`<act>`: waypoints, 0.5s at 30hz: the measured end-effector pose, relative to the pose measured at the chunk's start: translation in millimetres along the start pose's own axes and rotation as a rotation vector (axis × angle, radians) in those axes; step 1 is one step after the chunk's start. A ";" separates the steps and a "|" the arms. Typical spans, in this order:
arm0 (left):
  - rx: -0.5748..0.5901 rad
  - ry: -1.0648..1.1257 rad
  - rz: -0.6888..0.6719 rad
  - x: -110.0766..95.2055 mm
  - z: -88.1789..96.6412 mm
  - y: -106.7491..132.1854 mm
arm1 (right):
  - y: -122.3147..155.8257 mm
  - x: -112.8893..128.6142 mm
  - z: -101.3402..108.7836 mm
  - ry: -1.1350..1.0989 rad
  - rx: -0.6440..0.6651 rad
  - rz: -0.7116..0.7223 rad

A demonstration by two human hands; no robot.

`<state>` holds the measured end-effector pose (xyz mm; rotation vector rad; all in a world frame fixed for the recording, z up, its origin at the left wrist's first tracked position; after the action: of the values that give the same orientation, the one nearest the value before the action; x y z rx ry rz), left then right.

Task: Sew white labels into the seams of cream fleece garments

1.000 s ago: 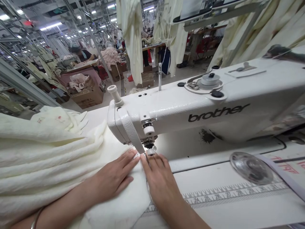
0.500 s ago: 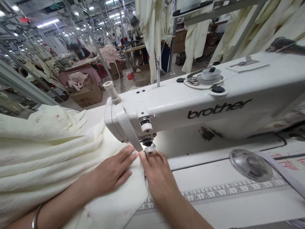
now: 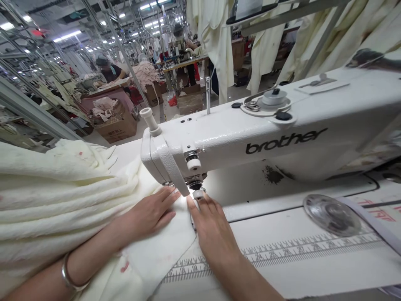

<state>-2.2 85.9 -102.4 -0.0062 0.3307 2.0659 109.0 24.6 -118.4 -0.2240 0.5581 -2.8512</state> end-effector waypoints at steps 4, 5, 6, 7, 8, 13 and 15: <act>-0.022 0.024 0.016 0.5 2.0 2.3 | 8.1 -3.5 -0.9 -0.073 0.049 -0.008; -0.028 0.028 0.013 -0.3 2.4 3.2 | 12.0 -4.1 -0.9 -0.090 0.051 -0.004; -0.035 0.031 0.007 -1.3 2.7 3.7 | 16.9 -4.7 -0.3 -0.104 0.042 -0.005; -0.044 0.034 0.002 -2.1 2.9 3.7 | 22.5 -5.1 0.6 -0.116 0.026 -0.006; -0.054 0.037 -0.001 -2.7 2.9 3.0 | 28.6 -5.3 1.8 -0.123 0.008 -0.007; -0.122 0.033 0.035 -0.2 3.5 0.8 | 52.4 -17.6 14.0 -0.127 0.025 -0.024; -0.175 -0.023 0.107 1.2 9.3 16.2 | 58.7 -45.2 27.7 -0.078 0.008 -0.095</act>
<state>-15.5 81.6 -90.0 -0.0719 0.1377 2.1939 169.1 -26.8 -120.5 -0.3686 0.5345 -2.9204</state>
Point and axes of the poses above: each hand's wrist, its own y-axis away from the middle knuckle, its own z-axis out of the back of the hand, x = y × z, the point moved 7 cm from there along -y, towards the middle knuckle, and after that the axes turned 7 degrees about x, right-handed, at the moved point
